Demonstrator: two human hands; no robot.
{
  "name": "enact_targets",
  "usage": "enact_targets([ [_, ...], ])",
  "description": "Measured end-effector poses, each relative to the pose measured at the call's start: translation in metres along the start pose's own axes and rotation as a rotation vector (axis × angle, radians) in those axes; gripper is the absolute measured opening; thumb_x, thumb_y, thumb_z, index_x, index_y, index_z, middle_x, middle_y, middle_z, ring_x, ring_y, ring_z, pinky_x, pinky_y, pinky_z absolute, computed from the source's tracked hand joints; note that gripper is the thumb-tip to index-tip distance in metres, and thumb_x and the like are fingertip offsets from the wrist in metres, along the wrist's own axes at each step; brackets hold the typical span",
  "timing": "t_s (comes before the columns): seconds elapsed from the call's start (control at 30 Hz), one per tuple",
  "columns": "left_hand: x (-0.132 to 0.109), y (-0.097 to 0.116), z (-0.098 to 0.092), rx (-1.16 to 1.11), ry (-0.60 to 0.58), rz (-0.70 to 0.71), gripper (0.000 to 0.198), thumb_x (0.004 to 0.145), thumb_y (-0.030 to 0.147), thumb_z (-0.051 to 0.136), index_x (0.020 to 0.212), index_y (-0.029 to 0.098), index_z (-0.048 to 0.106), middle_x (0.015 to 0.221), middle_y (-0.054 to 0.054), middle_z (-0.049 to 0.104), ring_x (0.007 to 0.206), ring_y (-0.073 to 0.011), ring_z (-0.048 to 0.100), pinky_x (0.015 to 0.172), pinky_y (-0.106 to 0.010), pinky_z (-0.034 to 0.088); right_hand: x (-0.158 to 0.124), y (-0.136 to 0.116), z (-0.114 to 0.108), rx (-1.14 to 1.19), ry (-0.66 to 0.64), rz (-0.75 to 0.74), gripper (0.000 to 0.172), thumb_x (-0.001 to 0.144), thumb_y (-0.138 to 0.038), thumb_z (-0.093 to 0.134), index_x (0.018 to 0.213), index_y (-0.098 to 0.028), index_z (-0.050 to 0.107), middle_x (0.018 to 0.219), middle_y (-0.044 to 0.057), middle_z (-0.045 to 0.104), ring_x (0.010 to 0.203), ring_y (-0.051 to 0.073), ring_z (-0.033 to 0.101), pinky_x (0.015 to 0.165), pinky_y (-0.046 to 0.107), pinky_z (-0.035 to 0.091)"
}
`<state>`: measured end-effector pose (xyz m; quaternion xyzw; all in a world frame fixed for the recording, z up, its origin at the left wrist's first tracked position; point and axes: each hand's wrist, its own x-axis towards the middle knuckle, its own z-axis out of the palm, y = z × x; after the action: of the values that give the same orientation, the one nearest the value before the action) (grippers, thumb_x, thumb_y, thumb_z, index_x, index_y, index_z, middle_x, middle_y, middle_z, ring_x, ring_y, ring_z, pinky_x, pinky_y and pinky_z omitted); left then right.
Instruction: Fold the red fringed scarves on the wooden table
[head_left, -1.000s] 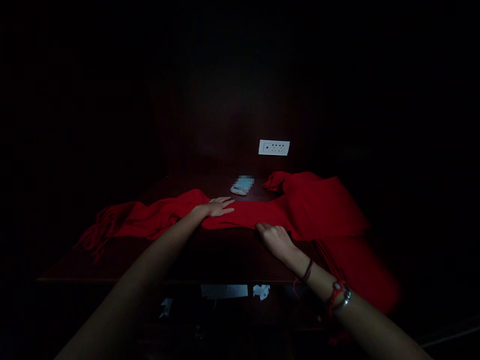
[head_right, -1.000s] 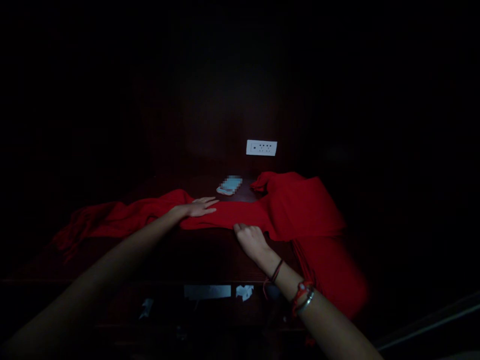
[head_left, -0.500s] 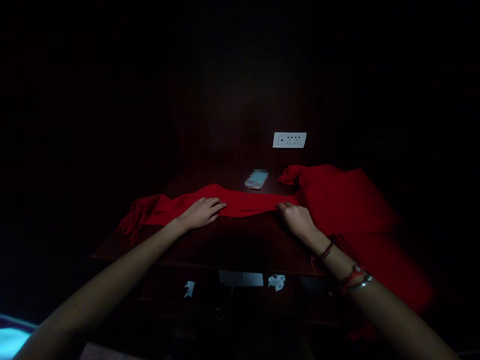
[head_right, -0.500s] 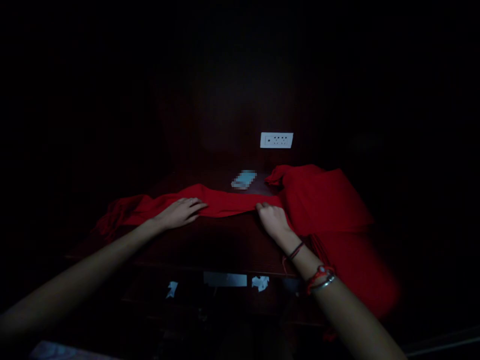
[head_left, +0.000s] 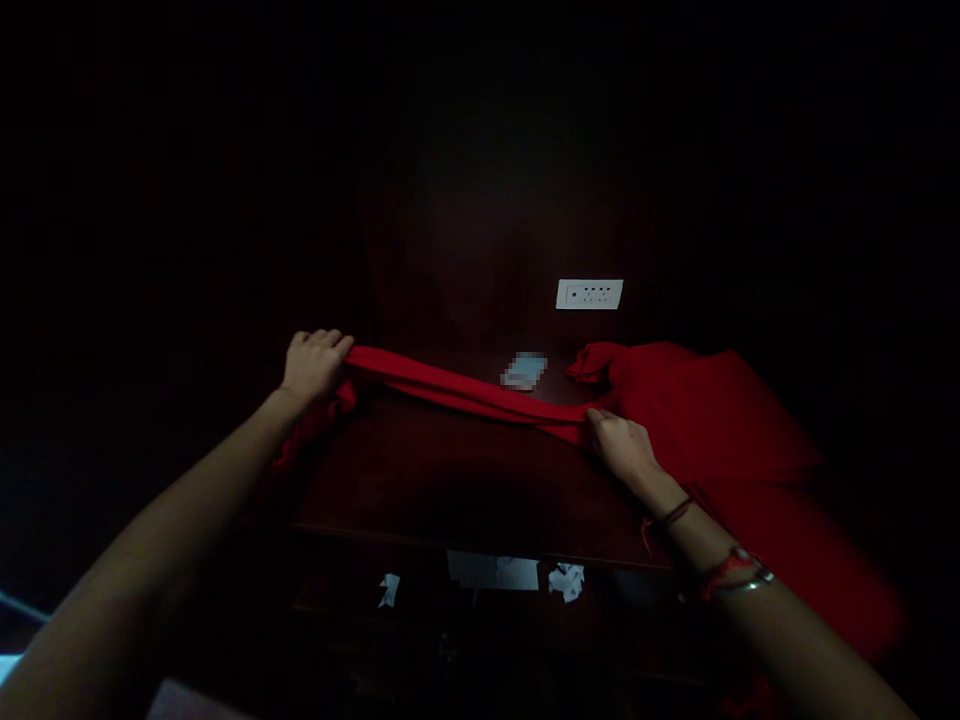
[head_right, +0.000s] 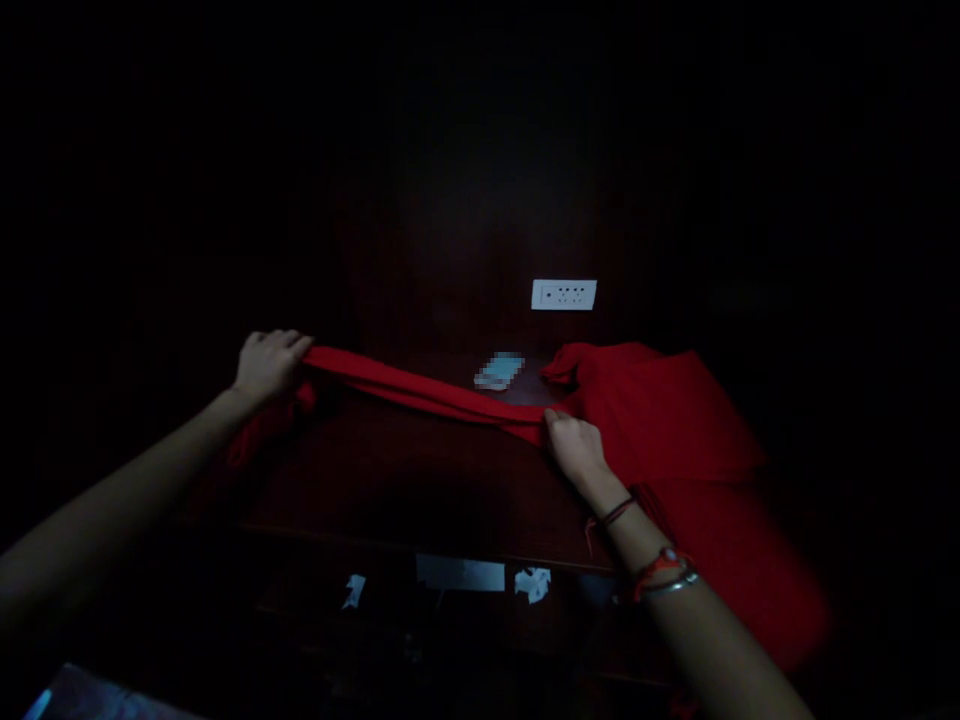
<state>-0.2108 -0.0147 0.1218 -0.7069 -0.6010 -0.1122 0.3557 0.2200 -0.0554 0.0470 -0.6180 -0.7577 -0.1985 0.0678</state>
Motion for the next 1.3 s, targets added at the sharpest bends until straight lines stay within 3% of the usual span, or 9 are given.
enact_targets([
  [0.1, 0.020, -0.011, -0.008, -0.009, 0.147, -0.048, 0.035, 0.077, 0.023, 0.039, 0.110, 0.016, 0.046, 0.108, -0.013, 0.048, 0.102, -0.0277, 0.040, 0.084, -0.041, 0.026, 0.003, 0.000, 0.001, 0.032, 0.005, 0.012, 0.019, 0.074, -0.011, 0.038, 0.090, -0.017, 0.047, 0.086, 0.006, 0.060, 0.072, 0.015, 0.057, 0.052, 0.021, 0.033],
  [0.17, 0.020, -0.007, 0.004, -0.053, -0.056, 0.095, 0.034, 0.074, 0.018, 0.041, 0.107, 0.018, 0.049, 0.109, -0.011, 0.049, 0.103, -0.0248, 0.041, 0.085, -0.038, 0.027, 0.004, 0.000, 0.003, 0.046, -0.035, -0.011, 0.018, 0.074, -0.011, 0.038, 0.088, -0.016, 0.048, 0.086, 0.007, 0.060, 0.073, 0.015, 0.057, 0.054, 0.021, 0.034],
  [0.23, 0.010, 0.000, 0.024, -0.087, -0.448, 0.265, 0.034, 0.069, 0.012, 0.045, 0.102, 0.020, 0.055, 0.106, -0.008, 0.053, 0.101, -0.0218, 0.044, 0.086, -0.035, 0.029, 0.004, 0.000, 0.006, 0.048, -0.072, -0.065, 0.017, 0.075, -0.010, 0.038, 0.087, -0.016, 0.049, 0.085, 0.007, 0.061, 0.073, 0.014, 0.057, 0.055, 0.021, 0.034],
  [0.3, 0.001, 0.009, 0.041, -0.062, -0.700, 0.239, 0.041, 0.065, 0.014, 0.051, 0.105, 0.020, 0.053, 0.111, -0.010, 0.051, 0.106, -0.0253, 0.041, 0.087, -0.041, 0.027, 0.004, 0.000, 0.008, 0.039, -0.077, -0.108, 0.017, 0.075, -0.011, 0.038, 0.087, -0.015, 0.049, 0.084, 0.008, 0.061, 0.073, 0.015, 0.057, 0.055, 0.021, 0.034],
  [0.47, 0.005, 0.061, 0.025, -0.037, -0.798, -0.008, 0.077, 0.054, 0.027, 0.065, 0.124, 0.025, 0.032, 0.132, -0.015, 0.024, 0.118, -0.0397, 0.019, 0.085, -0.057, 0.021, 0.004, -0.001, 0.009, 0.018, -0.038, -0.143, 0.016, 0.077, -0.014, 0.037, 0.088, -0.016, 0.049, 0.082, 0.007, 0.061, 0.069, 0.015, 0.058, 0.054, 0.021, 0.033],
  [0.63, -0.001, 0.178, -0.013, -0.475, -0.451, 0.432, 0.069, 0.072, 0.051, 0.044, 0.130, 0.023, 0.017, 0.134, -0.008, 0.021, 0.122, -0.0258, 0.017, 0.095, -0.042, 0.019, 0.004, -0.001, 0.010, 0.046, -0.018, -0.160, 0.016, 0.080, -0.018, 0.036, 0.087, -0.016, 0.049, 0.083, 0.007, 0.061, 0.069, 0.015, 0.057, 0.054, 0.021, 0.032],
  [0.8, -0.007, 0.259, -0.009, -0.518, -0.093, 0.384, 0.048, 0.076, 0.039, 0.046, 0.117, 0.015, 0.038, 0.113, -0.010, 0.047, 0.101, -0.0217, 0.044, 0.087, -0.034, 0.030, 0.002, -0.001, 0.010, 0.084, 0.032, -0.141, 0.017, 0.082, -0.019, 0.033, 0.086, -0.018, 0.049, 0.082, 0.005, 0.061, 0.069, 0.014, 0.057, 0.053, 0.022, 0.031],
  [1.03, 0.008, 0.250, -0.003, -0.617, -0.023, 0.527, 0.023, 0.085, 0.029, 0.035, 0.094, 0.017, 0.052, 0.092, -0.004, 0.055, 0.085, -0.0141, 0.051, 0.075, -0.024, 0.038, -0.001, -0.001, 0.007, 0.161, 0.108, -0.103, 0.017, 0.084, -0.026, 0.032, 0.090, -0.017, 0.045, 0.075, 0.003, 0.061, 0.061, 0.013, 0.055, 0.049, 0.022, 0.028],
  [1.3, -0.004, 0.227, -0.011, -0.474, -0.075, 0.668, 0.032, 0.085, 0.015, 0.031, 0.116, 0.022, 0.038, 0.099, -0.004, 0.053, 0.087, -0.0144, 0.052, 0.074, -0.024, 0.039, 0.000, -0.001, 0.006, 0.284, 0.171, -0.261, 0.018, 0.083, -0.025, 0.036, 0.075, -0.016, 0.049, 0.075, 0.004, 0.056, 0.071, 0.013, 0.048, 0.064, 0.022, 0.033],
])
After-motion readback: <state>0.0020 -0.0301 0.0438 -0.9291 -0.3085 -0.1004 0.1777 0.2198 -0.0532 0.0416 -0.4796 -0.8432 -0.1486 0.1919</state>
